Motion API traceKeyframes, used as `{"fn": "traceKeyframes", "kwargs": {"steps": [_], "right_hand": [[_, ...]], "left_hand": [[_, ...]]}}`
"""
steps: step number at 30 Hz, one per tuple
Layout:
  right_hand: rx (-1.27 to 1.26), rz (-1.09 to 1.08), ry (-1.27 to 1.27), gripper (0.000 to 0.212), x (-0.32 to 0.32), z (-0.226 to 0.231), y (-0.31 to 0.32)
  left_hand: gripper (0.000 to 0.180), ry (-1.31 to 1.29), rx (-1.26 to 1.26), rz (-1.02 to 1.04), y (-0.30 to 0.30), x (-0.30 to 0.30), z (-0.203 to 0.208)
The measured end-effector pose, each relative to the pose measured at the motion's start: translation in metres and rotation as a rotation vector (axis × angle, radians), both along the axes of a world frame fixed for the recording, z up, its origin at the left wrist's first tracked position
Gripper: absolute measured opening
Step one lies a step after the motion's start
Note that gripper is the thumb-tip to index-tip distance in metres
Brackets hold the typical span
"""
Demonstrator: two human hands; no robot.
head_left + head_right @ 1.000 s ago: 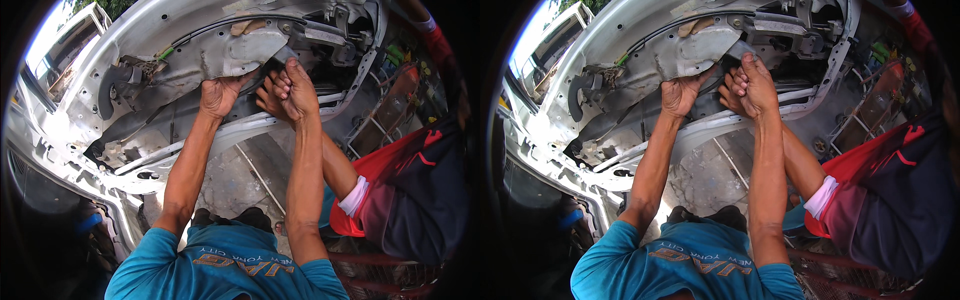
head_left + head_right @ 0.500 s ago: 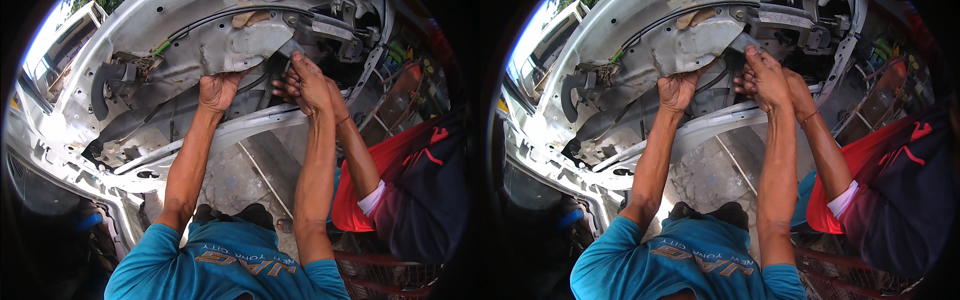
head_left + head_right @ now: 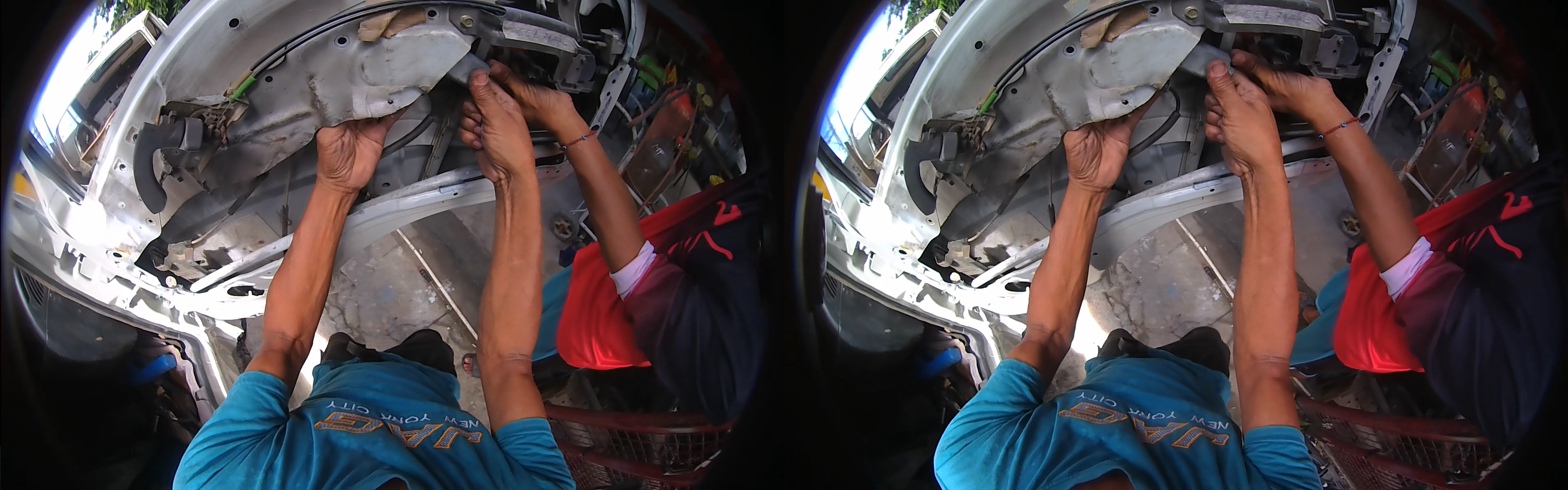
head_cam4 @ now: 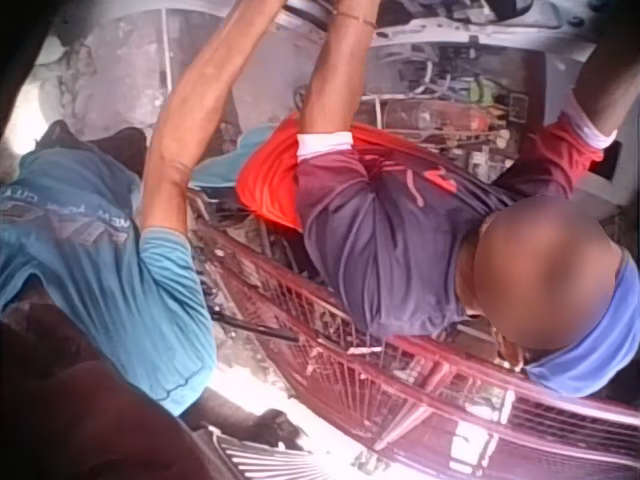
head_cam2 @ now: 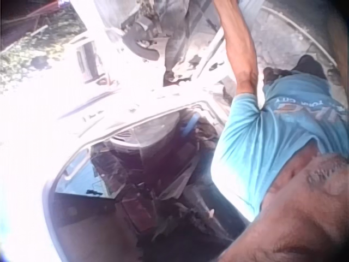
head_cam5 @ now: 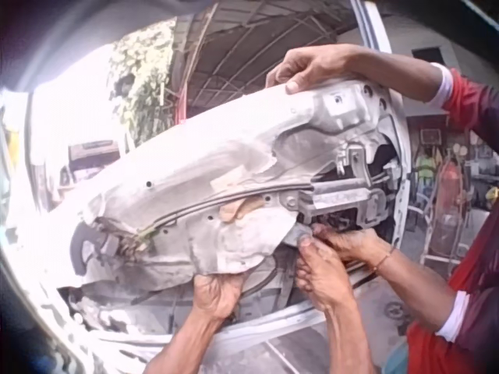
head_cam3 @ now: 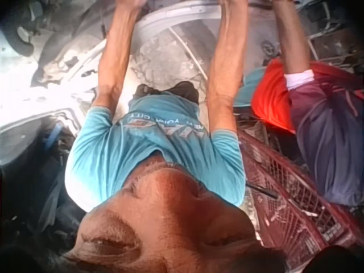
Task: The person installs a car horn into the front trunk area of a white car. He positions the horn, routes the wiring, and secures the horn with bolts and nuts. He then places a plastic cover over the installed horn.
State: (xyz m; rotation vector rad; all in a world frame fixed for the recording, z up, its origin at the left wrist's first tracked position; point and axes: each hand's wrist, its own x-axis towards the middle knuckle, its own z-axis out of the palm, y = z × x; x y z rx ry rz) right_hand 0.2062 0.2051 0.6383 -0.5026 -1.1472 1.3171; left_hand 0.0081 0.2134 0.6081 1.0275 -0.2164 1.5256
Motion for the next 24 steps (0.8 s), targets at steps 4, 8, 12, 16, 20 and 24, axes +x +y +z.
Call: {"fn": "traceKeyframes", "kwargs": {"steps": [4,8,12,16,20,24], "right_hand": [[-0.004,0.048,0.076,0.034,-0.005,-0.003,0.006],[0.051,0.074,0.129,0.031,-0.003,-0.007,0.001],[0.031,0.043,0.139,0.028,-0.004,-0.011,-0.002],[0.05,0.029,0.218,0.028,-0.011,-0.017,-0.002],[0.042,0.016,0.29,0.03,-0.017,-0.013,-0.004],[0.053,0.05,0.25,0.032,-0.012,-0.013,-0.004]], "left_hand": [[0.052,0.051,-0.069,0.072,0.001,-0.01,-0.007],[0.053,0.052,0.007,-0.037,0.008,-0.015,-0.006],[0.055,0.117,0.069,-0.063,0.01,-0.018,-0.006],[0.054,0.095,0.012,-0.031,0.007,-0.01,-0.006],[0.054,0.152,-0.012,0.011,0.013,-0.009,-0.011],[0.056,0.135,-0.046,0.01,0.015,-0.013,-0.011]]}}
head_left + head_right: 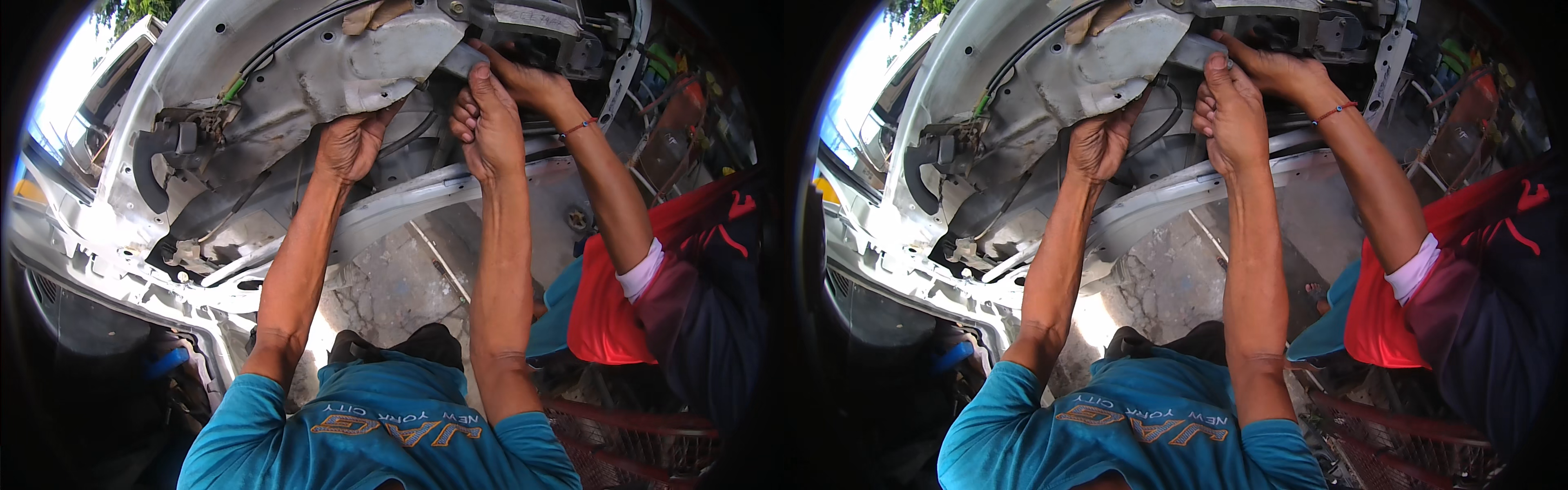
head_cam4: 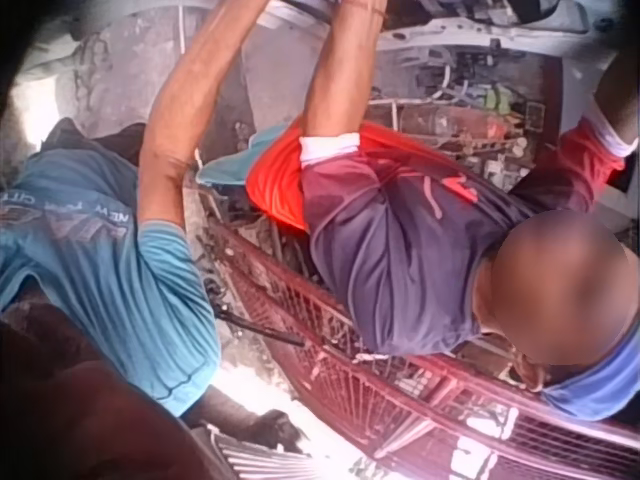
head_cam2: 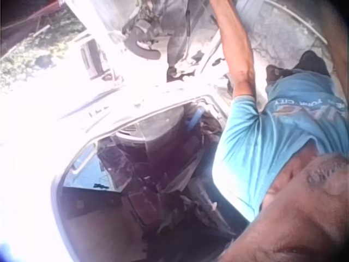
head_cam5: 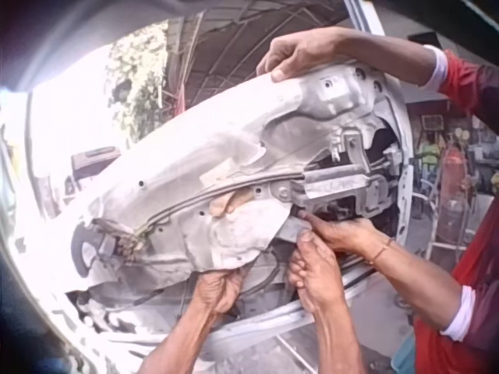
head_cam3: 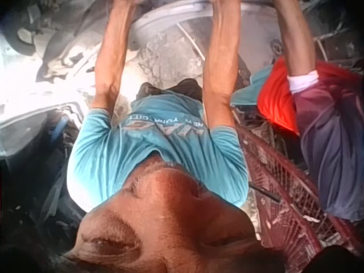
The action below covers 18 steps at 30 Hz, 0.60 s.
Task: The person installs a car horn into the front trunk area of a white car. He positions the horn, routes the wiring, and secures the horn with bolts and nuts. He then places a plastic cover over the installed horn.
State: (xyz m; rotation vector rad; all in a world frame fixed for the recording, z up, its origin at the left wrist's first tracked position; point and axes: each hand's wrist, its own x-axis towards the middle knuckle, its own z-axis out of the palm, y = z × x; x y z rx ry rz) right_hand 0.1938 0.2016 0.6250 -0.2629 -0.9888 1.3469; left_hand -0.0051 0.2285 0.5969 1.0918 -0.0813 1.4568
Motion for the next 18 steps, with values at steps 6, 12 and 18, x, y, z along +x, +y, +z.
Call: {"fn": "traceKeyframes", "kwargs": {"steps": [6,12,18], "right_hand": [[-0.03,0.0,-0.028,0.031,-0.001,0.003,-0.003],[-0.055,-0.005,-0.036,0.03,-0.004,-0.005,-0.007],[-0.053,0.0,-0.044,0.03,-0.003,-0.008,-0.004]], "left_hand": [[0.065,-0.019,-0.058,0.063,-0.006,0.003,0.005],[0.071,-0.03,-0.042,0.056,-0.002,0.0,0.004],[0.073,-0.004,-0.04,0.081,0.002,-0.005,0.001]]}}
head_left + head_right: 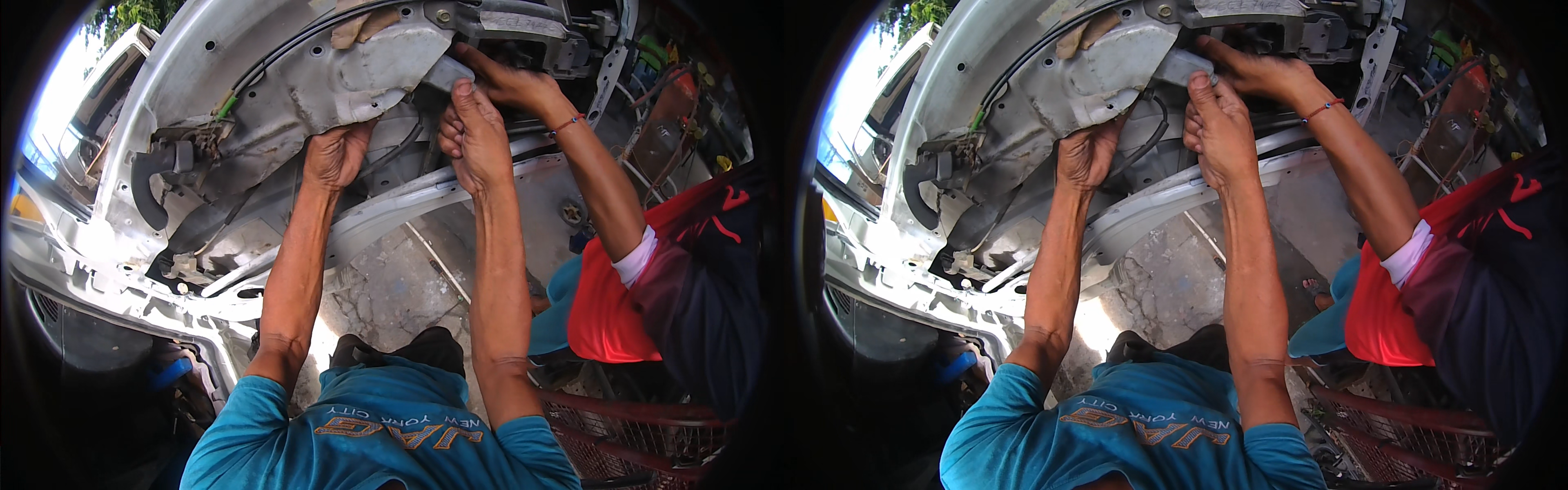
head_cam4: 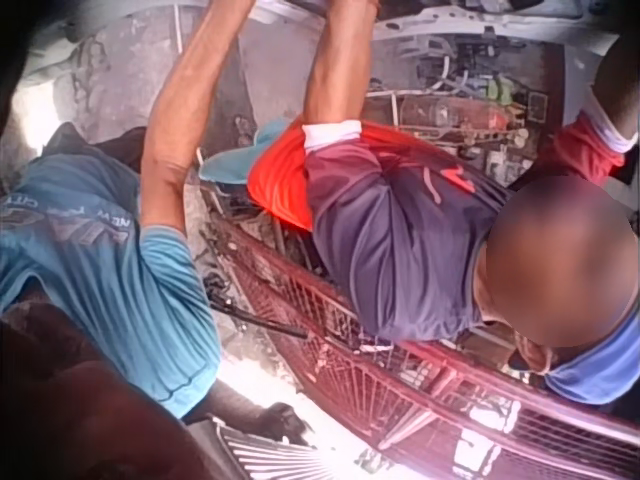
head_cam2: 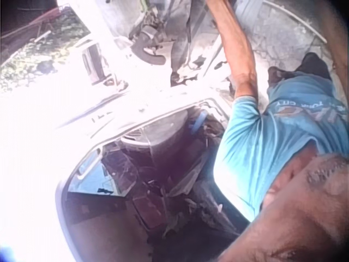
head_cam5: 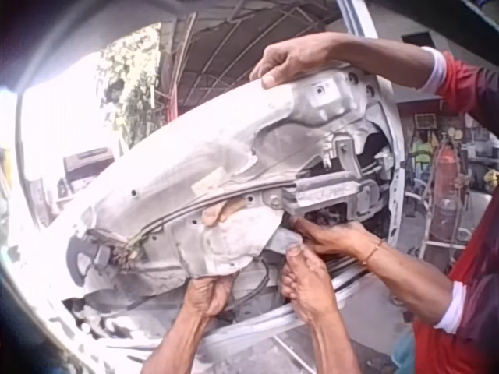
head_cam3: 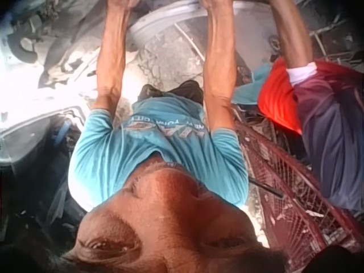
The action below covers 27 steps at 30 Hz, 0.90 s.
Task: The person installs a car horn into the front trunk area of a white car. He positions the horn, routes the wiring, and secures the horn with bolts and nuts. He then places a plastic cover over the installed horn.
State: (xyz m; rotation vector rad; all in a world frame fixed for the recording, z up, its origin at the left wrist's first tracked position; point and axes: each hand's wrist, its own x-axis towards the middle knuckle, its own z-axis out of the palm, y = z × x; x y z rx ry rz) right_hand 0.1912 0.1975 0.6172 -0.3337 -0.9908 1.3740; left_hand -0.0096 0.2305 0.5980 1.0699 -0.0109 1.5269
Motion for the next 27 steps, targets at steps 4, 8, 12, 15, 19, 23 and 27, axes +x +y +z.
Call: {"fn": "traceKeyframes", "kwargs": {"steps": [4,8,12,15,19,23,27], "right_hand": [[-0.004,-0.05,-0.031,0.03,-0.004,0.0,0.0],[-0.007,-0.07,-0.037,0.031,-0.006,0.009,-0.005],[0.022,-0.086,-0.051,0.031,-0.003,0.016,-0.005],[0.029,-0.078,-0.033,0.031,-0.005,0.015,-0.007],[0.003,-0.068,0.035,0.03,-0.008,0.012,-0.008],[-0.023,-0.028,0.002,0.029,0.002,0.009,-0.012],[-0.062,-0.003,0.013,0.031,0.003,0.007,-0.015]], "left_hand": [[0.073,0.004,0.009,-0.002,0.001,-0.002,-0.001],[0.072,-0.035,-0.007,-0.005,-0.005,0.002,0.001],[0.072,-0.052,-0.036,0.005,-0.013,0.012,0.0],[0.07,-0.068,-0.026,-0.057,-0.012,0.008,-0.001],[0.07,-0.045,-0.01,-0.044,-0.012,0.01,0.002],[0.069,-0.012,0.023,-0.031,-0.013,0.01,0.005],[0.064,-0.059,0.026,-0.117,-0.018,0.012,0.009]]}}
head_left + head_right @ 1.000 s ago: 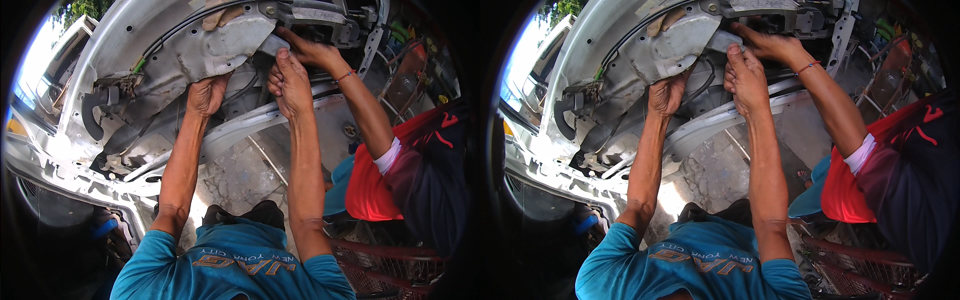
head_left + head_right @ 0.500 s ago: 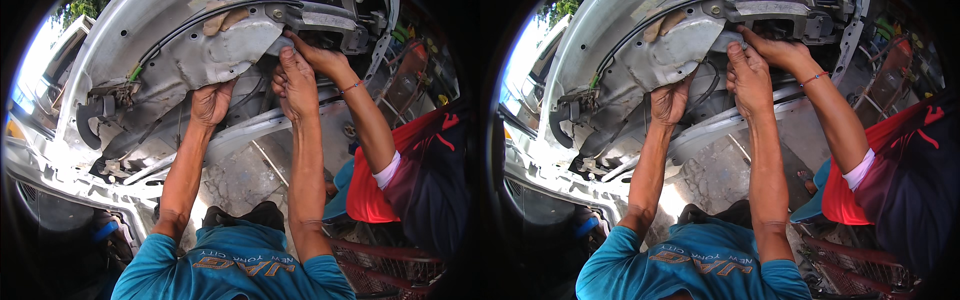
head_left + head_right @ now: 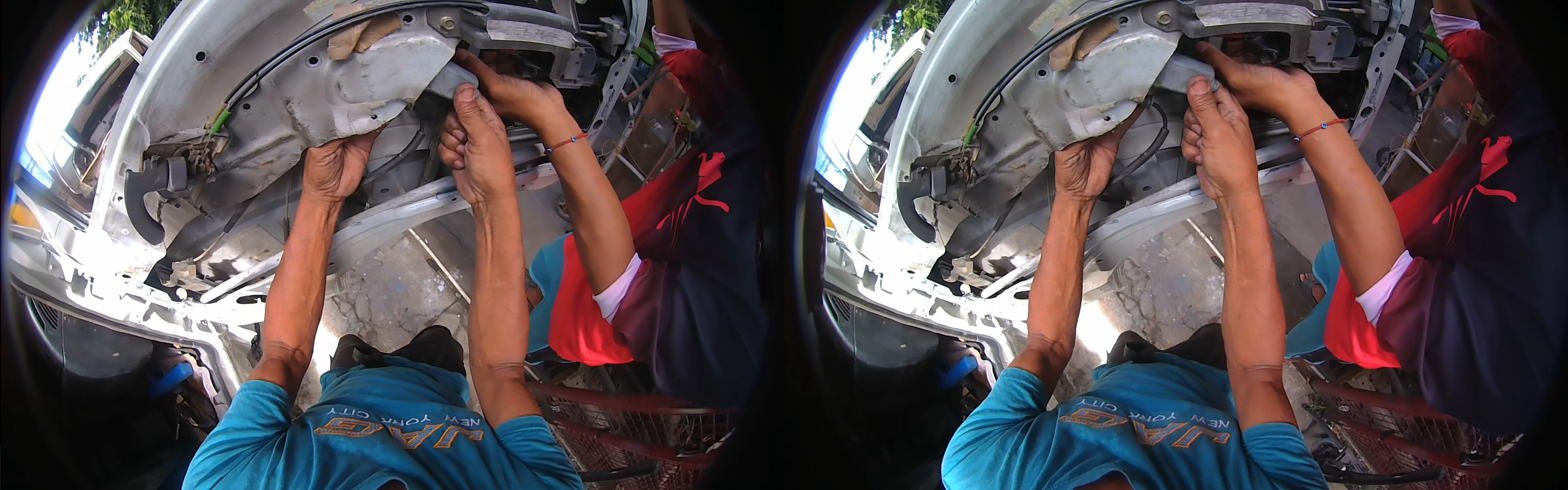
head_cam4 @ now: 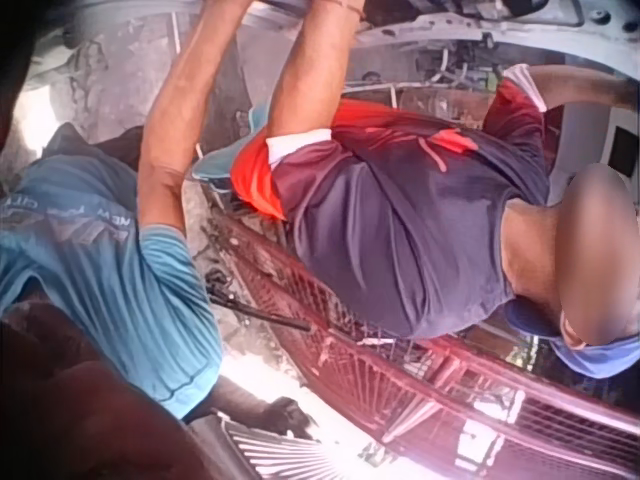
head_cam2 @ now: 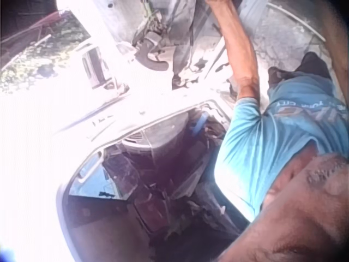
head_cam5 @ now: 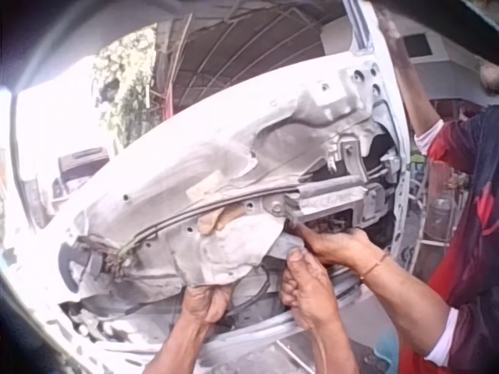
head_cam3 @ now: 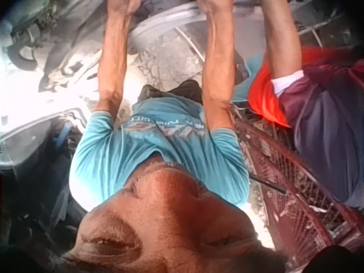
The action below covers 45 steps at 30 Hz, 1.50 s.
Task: The person installs a car horn into the front trunk area of a white car. He positions the horn, routes the wiring, and secures the horn with bolts and nuts. He then places a plastic cover over the installed horn.
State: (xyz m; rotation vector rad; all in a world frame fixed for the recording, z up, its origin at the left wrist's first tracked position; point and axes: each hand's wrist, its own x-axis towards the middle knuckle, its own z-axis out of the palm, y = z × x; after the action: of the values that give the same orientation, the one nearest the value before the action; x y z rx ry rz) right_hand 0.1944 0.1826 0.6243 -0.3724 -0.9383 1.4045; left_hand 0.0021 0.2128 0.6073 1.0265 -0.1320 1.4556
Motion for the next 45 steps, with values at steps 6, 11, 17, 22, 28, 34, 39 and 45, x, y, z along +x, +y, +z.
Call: {"fn": "traceKeyframes", "kwargs": {"steps": [6,11,17,22,28,34,39,45], "right_hand": [[-0.098,0.026,0.089,0.029,-0.006,0.002,-0.011],[-0.159,0.097,0.206,0.027,-0.008,-0.016,-0.014],[-0.183,0.098,0.092,0.026,0.003,-0.016,-0.012],[-0.135,0.036,0.018,0.027,0.003,-0.014,-0.009],[-0.007,0.039,0.087,0.027,-0.012,-0.001,-0.011],[-0.056,0.009,0.139,0.029,-0.014,-0.007,-0.011],[-0.004,0.058,0.222,0.022,-0.012,-0.005,-0.005],[0.033,-0.008,0.266,0.028,-0.022,-0.004,-0.007]], "left_hand": [[0.063,0.078,0.012,0.174,0.001,0.003,-0.003],[0.056,0.009,-0.052,0.185,-0.003,0.013,0.003],[0.053,0.079,-0.027,0.214,-0.004,0.009,0.004],[0.053,0.012,-0.032,0.143,0.002,0.001,-0.002],[0.056,-0.161,-0.114,-0.001,0.01,-0.003,-0.008],[0.055,-0.063,-0.109,-0.007,0.008,-0.006,-0.004],[0.066,0.036,-0.081,0.063,0.004,-0.004,0.002],[0.068,0.13,-0.052,0.055,0.011,-0.011,-0.003]]}}
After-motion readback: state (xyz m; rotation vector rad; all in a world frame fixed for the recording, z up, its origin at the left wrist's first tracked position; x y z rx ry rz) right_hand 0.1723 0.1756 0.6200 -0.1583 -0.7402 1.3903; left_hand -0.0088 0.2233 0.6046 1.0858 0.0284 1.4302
